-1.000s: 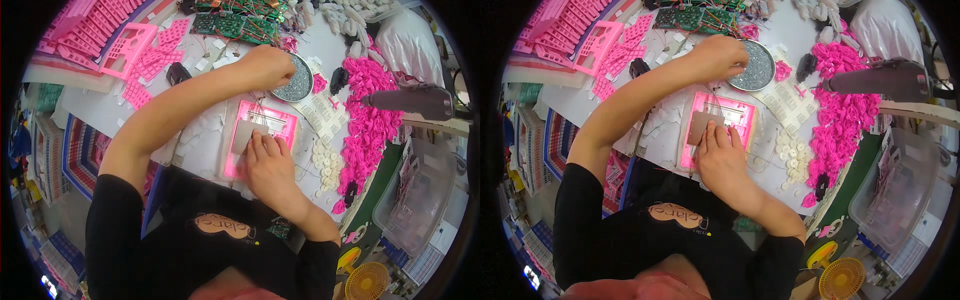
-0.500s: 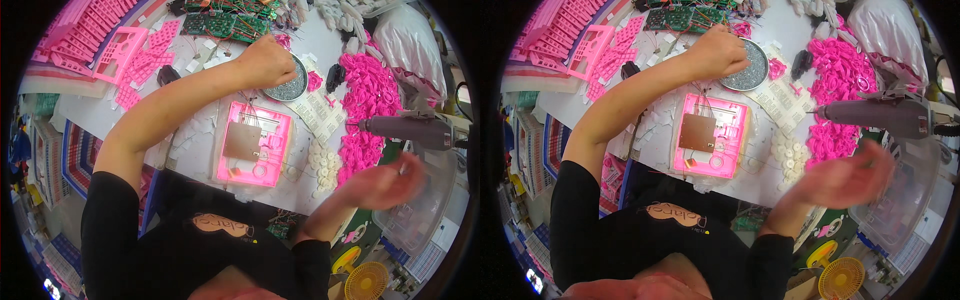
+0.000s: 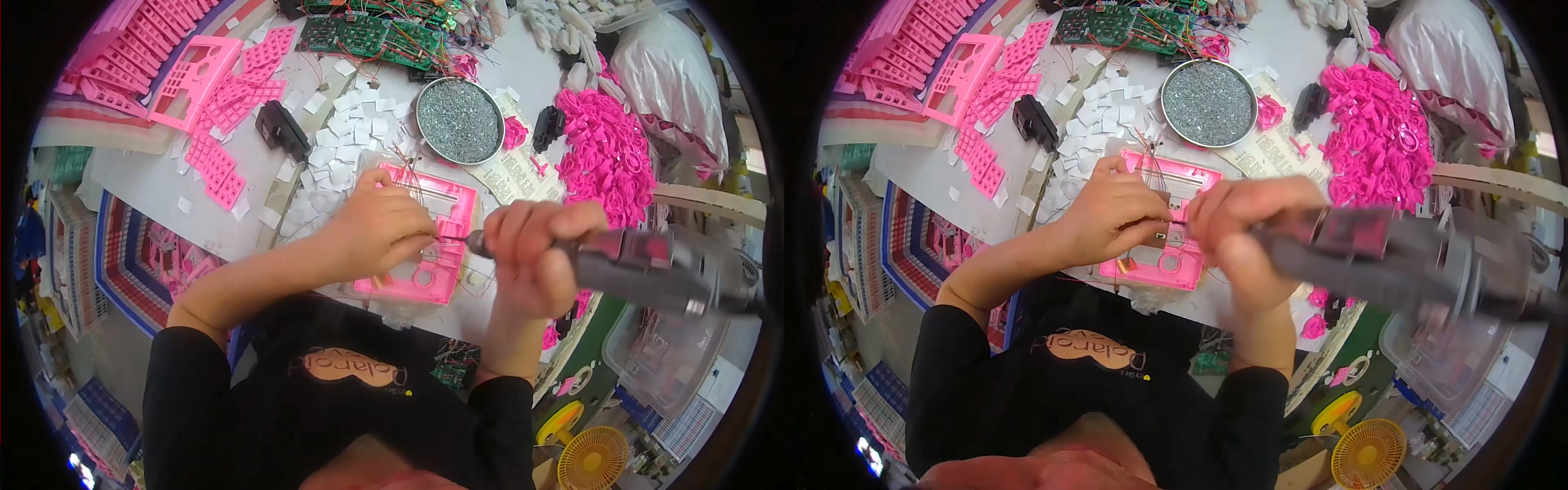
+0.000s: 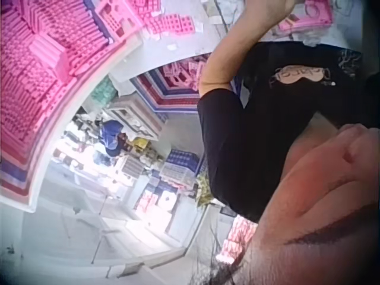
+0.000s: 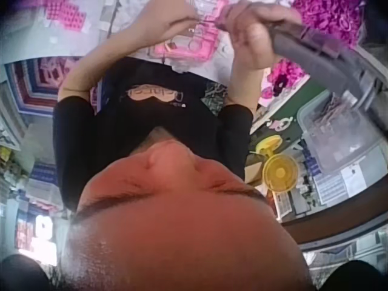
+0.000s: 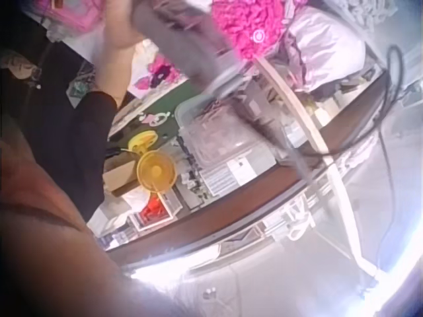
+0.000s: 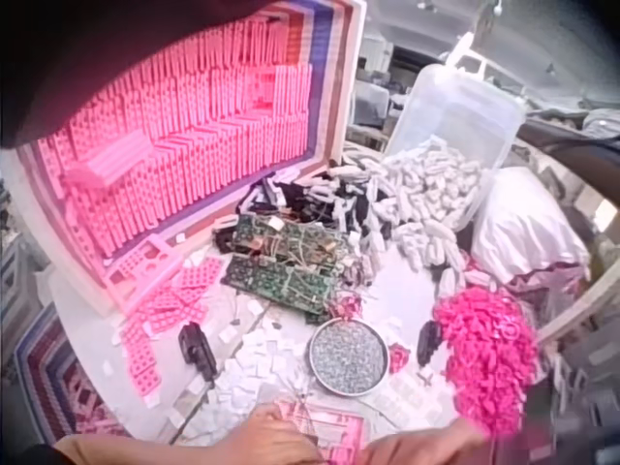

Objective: The recorder is assembling a pink toy cash register by placing components and using a glue gun to secure parts.

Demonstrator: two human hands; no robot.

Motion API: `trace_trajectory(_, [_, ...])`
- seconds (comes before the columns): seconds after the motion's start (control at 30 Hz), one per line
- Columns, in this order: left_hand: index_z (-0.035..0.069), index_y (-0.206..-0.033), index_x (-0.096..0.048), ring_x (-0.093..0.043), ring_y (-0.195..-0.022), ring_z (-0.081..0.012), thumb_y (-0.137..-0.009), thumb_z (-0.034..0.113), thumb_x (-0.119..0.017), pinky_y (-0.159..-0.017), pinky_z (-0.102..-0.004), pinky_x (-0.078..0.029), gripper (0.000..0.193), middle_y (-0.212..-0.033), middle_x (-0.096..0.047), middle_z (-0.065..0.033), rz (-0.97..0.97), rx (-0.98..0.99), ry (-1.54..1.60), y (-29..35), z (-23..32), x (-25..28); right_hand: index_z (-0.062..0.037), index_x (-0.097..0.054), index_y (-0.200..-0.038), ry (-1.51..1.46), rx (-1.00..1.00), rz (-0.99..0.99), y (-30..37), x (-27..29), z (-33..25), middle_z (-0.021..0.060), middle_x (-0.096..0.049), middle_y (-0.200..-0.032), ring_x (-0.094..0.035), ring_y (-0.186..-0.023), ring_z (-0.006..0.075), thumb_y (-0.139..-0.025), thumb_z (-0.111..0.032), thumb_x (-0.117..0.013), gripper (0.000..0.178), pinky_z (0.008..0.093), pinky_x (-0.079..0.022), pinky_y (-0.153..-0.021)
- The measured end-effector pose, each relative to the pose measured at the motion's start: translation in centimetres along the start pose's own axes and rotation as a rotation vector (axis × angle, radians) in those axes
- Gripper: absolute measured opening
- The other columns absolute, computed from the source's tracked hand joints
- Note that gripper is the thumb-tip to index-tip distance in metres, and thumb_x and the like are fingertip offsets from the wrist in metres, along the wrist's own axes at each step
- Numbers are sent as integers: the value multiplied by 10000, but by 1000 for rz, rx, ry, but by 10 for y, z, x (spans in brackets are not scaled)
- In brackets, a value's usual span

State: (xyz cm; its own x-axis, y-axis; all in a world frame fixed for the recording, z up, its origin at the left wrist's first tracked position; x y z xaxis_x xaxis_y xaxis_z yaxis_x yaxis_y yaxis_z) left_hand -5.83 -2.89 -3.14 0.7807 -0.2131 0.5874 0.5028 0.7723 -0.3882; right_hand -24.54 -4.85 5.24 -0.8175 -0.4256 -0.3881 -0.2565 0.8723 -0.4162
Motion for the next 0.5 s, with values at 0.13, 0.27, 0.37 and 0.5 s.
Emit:
trace_trajectory(0.13, [133, -911, -686, -623, -784, -165, -797, 116, -743, -892, -386, -325, 128, -861, -684, 17, 67, 26, 62, 4, 2, 0, -46, -494, -1039, -46, 50, -41, 10, -7, 5, 66, -540, -663, -520, -578, 182, -856, -52, -664, 250, 359, -472, -585])
trace_trajectory(0.27, [130, -875, -683, -617, -765, -160, -764, 99, -764, -888, -387, -329, 141, -863, -684, 18, 67, 15, 70, 5, 2, 2, -67, -494, -1043, -67, 48, -30, 12, -9, 5, 55, -529, -658, -520, -586, 181, -872, -75, -661, 239, 358, -466, -589])
trace_trajectory(0.37, [129, -864, -680, -611, -757, -163, -753, 113, -771, -889, -382, -335, 144, -850, -676, 21, 83, -30, 20, 2, 2, 1, -80, -486, -1054, -49, 64, -22, 15, -8, 4, 48, -515, -649, -503, -567, 176, -889, -109, -663, 243, 351, -454, -579])
trace_trajectory(0.5, [124, -850, -673, -607, -768, -194, -764, 174, -770, -890, -392, -358, 140, -821, -654, 15, 11, -100, -87, -16, 5, 1, -88, -477, -1072, 16, 82, -55, 16, -1, 1, 46, -499, -634, -473, -532, 169, -910, -146, -663, 254, 344, -438, -563])
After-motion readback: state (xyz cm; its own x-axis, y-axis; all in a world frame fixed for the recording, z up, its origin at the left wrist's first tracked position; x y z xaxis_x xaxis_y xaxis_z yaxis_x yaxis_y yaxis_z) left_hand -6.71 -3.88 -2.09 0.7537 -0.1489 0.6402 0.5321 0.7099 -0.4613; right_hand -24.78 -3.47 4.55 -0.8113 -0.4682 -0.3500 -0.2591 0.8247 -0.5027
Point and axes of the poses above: each hand's wrist, its own y-axis away from the middle knuckle, its own x-axis out of the back of the hand, z = x × y, the point moved 1 cm from there along -y, towards the middle knuckle
